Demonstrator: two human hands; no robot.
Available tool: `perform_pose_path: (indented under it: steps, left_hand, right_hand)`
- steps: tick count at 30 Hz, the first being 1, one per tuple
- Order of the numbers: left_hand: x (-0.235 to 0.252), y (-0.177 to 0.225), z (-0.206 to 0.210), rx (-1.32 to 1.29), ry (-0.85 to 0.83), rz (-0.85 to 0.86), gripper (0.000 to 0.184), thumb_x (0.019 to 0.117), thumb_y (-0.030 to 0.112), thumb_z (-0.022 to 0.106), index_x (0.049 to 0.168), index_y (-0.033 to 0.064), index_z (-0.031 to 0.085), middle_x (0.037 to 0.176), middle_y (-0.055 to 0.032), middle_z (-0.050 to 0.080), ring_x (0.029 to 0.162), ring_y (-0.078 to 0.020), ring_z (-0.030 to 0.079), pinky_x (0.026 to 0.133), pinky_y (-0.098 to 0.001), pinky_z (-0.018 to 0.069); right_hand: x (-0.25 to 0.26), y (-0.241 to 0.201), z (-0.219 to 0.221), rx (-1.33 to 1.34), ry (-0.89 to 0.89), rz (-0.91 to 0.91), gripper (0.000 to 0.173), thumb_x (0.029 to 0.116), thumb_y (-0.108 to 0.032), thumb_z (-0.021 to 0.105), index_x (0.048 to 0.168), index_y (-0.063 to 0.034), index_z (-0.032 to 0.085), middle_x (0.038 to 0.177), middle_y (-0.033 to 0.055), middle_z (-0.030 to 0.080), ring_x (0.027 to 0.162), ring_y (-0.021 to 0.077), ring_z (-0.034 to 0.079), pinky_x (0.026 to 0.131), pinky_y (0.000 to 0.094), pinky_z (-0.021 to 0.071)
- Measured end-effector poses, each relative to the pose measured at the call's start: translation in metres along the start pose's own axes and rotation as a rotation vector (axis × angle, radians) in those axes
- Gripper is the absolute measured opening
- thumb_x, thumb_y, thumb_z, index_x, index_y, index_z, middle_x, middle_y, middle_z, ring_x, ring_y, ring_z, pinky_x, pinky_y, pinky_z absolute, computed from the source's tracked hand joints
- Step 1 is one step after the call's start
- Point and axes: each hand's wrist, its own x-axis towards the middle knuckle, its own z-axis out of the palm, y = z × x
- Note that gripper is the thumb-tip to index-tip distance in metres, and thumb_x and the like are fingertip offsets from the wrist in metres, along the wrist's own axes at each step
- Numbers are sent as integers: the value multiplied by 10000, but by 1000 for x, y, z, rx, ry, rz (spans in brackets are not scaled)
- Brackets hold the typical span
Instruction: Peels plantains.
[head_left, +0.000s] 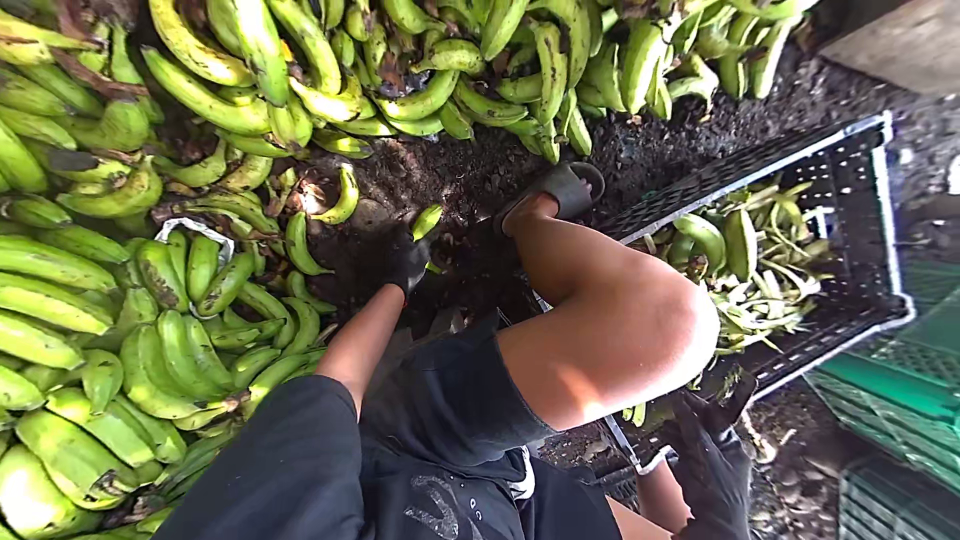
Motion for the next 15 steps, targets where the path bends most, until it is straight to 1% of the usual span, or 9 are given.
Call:
perform_pose_path:
  steps: [2,4,6,7,8,9,11,13,15]
  left_hand:
    - [5,45,9,-123,28,57,622,954,356,709,1442,27,505,1346,-211,610,1229,-308,606,1066,-488,476]
    - [14,101,28,-362,17,153,600,901,250,773,1407,20,546,1300,-186,637,1134,-238,648,983,-412,538]
    - [19,164,47,-441,-104,363,622,863,151,793,1407,-10,538,1350,-188,608,1204,-226,617,1024,-384,522]
    - [15,198,52,-372,-160,510,621,823,116,815,1378,-21,574,1381,-190,600,1280,-239,577,1088,-384,473]
    - [9,231,54,-261,-198,676,604,777,132,851,1327,5,636,1367,-173,619,1298,-251,565,1109,-397,449]
    - [2,261,59,-147,-220,859,577,761,205,872,1284,52,684,1332,-149,647,1282,-259,576,1101,-408,452]
    - [-25,320,65,46,-344,1136,533,806,282,846,1287,110,695,1340,-120,652,1288,-272,568,1105,-416,427]
    - [-61,365,67,289,-592,1222,643,846,317,825,1427,167,593,1478,-87,552,1361,-262,502,1138,-410,393]
    - [-84,387,73,376,-791,1218,816,816,410,840,1521,200,487,1550,-98,462,1357,-251,500,1097,-402,441]
  right_hand:
    - [-2,-1,1,-16,-1,13,326,984,-134,662,1283,-17,608,953,-3,708,693,39,671,653,229,605]
    - [-3,-2,3,-13,-3,11,317,979,-133,663,1271,-21,609,936,-13,703,682,36,668,638,229,602]
    - [-6,-4,2,6,-14,-12,284,980,-127,656,1246,-35,613,900,-37,692,645,28,643,609,222,592]
    - [-7,-5,1,14,-25,-19,264,987,-120,637,1236,-41,604,887,-50,683,635,24,634,604,221,587]
    - [-9,-6,1,25,-27,-27,240,991,-109,626,1221,-45,603,867,-61,684,620,20,636,592,218,590]
    - [-10,-5,-1,29,-36,-38,228,999,-106,611,1219,-49,597,866,-72,687,621,16,639,591,215,590]
    - [-6,-2,-5,25,-58,-63,249,1003,-122,603,1239,-41,590,867,-76,695,631,21,653,596,224,599]
    - [-4,-3,-5,3,-75,-57,250,1008,-133,606,1239,-41,589,872,-72,698,645,28,659,611,235,605]
    - [-5,-8,-3,-9,-66,-38,253,1009,-132,607,1243,-42,581,866,-71,688,632,25,648,606,232,600]
